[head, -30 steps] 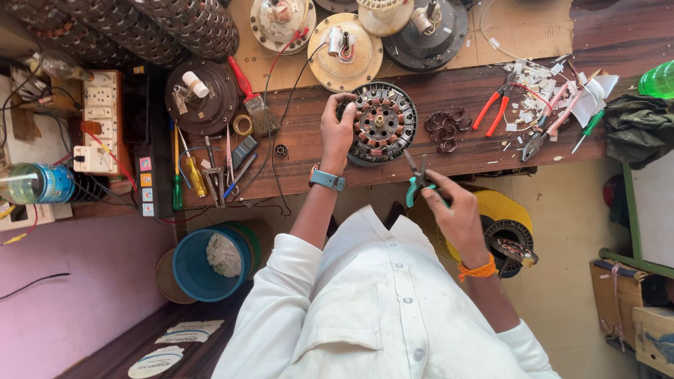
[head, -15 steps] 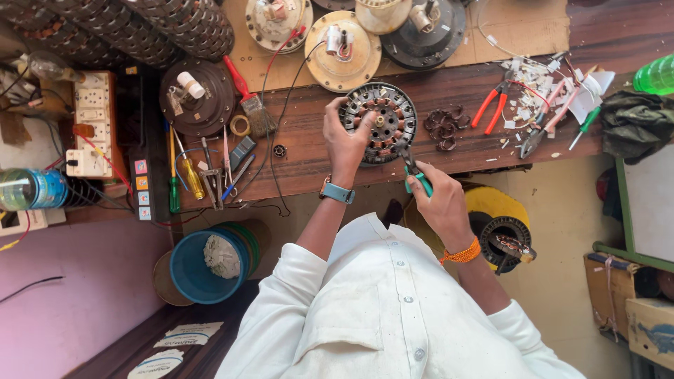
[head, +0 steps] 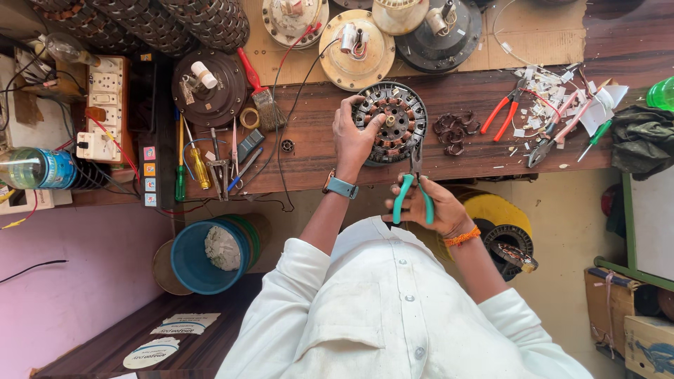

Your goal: The person works at a repair workbench on a fan motor stator, using pliers to cut and pull out old copper winding wire from the slots. They rotate the stator between cuts, collect the removed wire pieces, and set the scrap wire aside on the bench.

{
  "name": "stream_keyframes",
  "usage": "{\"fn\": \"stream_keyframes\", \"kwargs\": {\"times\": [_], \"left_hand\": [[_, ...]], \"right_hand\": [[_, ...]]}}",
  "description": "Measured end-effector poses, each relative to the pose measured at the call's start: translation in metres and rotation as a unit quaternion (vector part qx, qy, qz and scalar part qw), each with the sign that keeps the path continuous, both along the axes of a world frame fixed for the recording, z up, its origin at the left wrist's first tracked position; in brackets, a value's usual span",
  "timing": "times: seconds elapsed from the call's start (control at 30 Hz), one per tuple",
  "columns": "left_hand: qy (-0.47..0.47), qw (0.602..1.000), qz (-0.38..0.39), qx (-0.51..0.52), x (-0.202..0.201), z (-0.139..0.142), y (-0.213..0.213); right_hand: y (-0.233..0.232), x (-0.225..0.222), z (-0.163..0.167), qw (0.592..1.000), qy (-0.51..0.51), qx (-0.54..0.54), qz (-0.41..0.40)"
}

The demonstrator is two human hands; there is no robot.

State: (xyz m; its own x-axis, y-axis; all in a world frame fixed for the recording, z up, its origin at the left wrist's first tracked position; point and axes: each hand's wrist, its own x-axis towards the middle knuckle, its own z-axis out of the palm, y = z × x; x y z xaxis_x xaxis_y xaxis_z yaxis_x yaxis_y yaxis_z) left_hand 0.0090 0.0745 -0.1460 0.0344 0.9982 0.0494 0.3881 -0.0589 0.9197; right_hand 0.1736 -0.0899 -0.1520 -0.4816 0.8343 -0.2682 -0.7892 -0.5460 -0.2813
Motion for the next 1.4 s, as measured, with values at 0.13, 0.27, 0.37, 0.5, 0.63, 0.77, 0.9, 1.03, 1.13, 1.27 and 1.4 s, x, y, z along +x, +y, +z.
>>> {"fn": "stream_keyframes", "kwargs": {"times": [0.13, 0.27, 0.37, 0.5, 0.63, 0.77, 0.9, 1.03, 1.13, 1.27, 1.4], "left_hand": [[-0.005, 1.0, 0.003, 0.005, 0.0, 0.001, 0.0], [-0.013, 1.0, 0.008, -0.008, 0.0, 0.001, 0.0], [-0.01, 1.0, 0.009, -0.007, 0.0, 0.002, 0.0], [-0.007, 1.0, 0.013, -0.005, 0.0, 0.003, 0.0], [-0.014, 1.0, 0.017, -0.013, 0.001, 0.003, 0.0], [-0.013, 1.0, 0.023, -0.003, 0.003, 0.003, 0.0], [-0.01, 0.999, 0.031, 0.042, 0.005, 0.002, 0.001], [-0.022, 0.999, 0.032, 0.017, 0.003, 0.004, 0.002], [-0.026, 0.999, 0.041, 0.022, 0.004, 0.007, 0.002], [-0.172, 0.978, 0.11, -0.03, 0.014, 0.011, -0.008], [-0.138, 0.974, 0.177, -0.001, 0.02, 0.011, -0.026]], "right_hand": [[-0.004, -0.005, 0.004, 0.986, 0.163, 0.035, -0.011], [-0.004, -0.006, 0.01, 0.996, -0.054, 0.052, -0.039], [-0.001, -0.005, 0.017, 0.991, -0.124, 0.028, -0.04], [0.002, 0.002, 0.028, 0.999, 0.008, -0.031, -0.022], [0.002, 0.008, 0.032, 0.995, 0.066, -0.075, -0.01], [0.003, -0.002, 0.018, 0.802, -0.597, 0.022, 0.01], [0.011, -0.025, 0.001, 0.542, -0.807, 0.198, -0.124], [0.012, -0.04, 0.005, 0.582, -0.774, 0.196, -0.155], [0.005, -0.038, 0.018, 0.83, -0.512, 0.063, -0.214], [0.003, -0.011, 0.022, 0.897, -0.387, 0.021, -0.211], [0.019, 0.026, 0.009, 0.584, -0.806, 0.052, -0.087]]}}
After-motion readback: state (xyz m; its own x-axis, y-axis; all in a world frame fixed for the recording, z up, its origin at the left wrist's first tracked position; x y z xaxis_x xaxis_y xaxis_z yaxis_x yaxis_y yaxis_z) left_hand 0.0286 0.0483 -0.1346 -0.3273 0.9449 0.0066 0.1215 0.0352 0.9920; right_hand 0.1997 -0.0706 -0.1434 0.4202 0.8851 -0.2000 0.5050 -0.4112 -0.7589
